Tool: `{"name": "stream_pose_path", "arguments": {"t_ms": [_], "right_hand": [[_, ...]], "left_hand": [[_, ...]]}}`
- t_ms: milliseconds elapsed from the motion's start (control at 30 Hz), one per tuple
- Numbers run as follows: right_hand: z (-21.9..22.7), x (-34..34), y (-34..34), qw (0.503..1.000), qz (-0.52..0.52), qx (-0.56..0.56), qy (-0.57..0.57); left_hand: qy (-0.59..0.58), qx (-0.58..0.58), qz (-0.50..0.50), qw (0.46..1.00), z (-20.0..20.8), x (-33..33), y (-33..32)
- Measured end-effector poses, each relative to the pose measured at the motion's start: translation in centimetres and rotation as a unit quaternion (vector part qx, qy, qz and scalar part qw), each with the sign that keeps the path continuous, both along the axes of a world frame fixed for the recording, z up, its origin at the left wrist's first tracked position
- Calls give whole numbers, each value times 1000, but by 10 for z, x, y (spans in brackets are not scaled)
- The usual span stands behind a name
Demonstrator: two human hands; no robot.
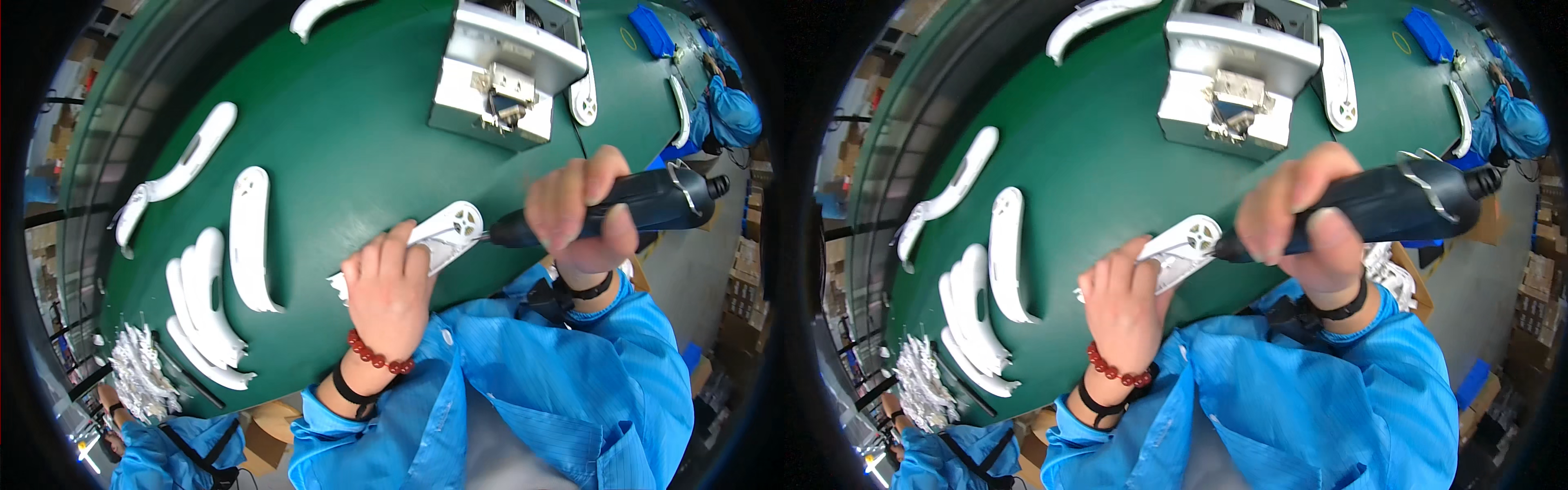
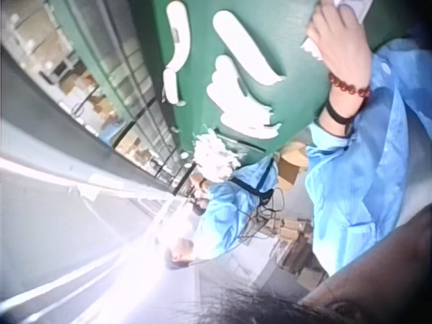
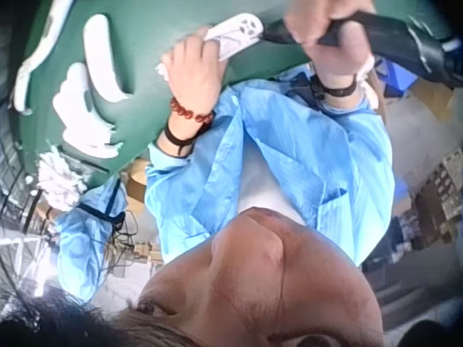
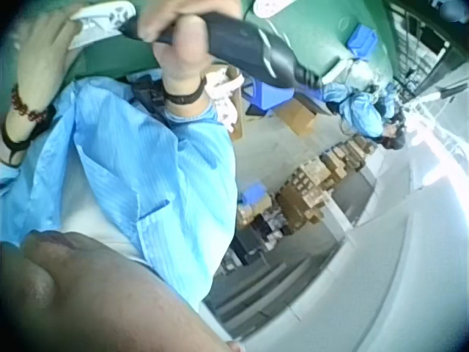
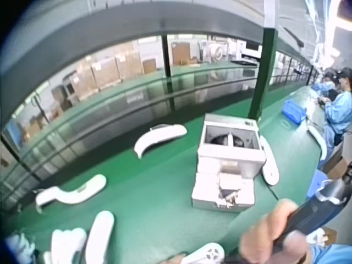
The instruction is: Using an electric screwdriver to assemble plastic parts on a production line.
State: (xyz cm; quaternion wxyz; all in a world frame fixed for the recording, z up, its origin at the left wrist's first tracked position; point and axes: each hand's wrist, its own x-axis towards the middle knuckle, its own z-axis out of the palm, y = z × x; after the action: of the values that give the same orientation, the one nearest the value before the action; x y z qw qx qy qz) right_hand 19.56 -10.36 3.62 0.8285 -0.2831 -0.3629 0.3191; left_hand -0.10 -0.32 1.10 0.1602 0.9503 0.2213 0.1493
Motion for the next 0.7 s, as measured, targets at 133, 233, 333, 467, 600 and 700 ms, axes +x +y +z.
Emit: {"name": "stream_pose_path", "arguments": {"t_ms": [133, 233, 333, 467, 600, 700], "right_hand": [[-4, 21, -12, 990, -125, -50, -52], [-43, 44, -45, 914, -231, -237, -235], [-45, 39, -79, 900, -240, -328, -157], [-37, 19, -82, 861, -128, -450, 200], [-1, 35, -75, 823, -13, -563, 76], [80, 38, -22, 759, 66, -540, -357]], "left_hand": [[36, -86, -34, 995, 48, -5, 17], [45, -122, -105, 986, 68, 4, 80], [66, 47, -4, 997, 70, 23, 168], [275, 77, 146, 947, 27, 7, 265], [237, 0, 171, 956, 0, 4, 324], [269, -39, 119, 955, 7, -3, 335]]}}
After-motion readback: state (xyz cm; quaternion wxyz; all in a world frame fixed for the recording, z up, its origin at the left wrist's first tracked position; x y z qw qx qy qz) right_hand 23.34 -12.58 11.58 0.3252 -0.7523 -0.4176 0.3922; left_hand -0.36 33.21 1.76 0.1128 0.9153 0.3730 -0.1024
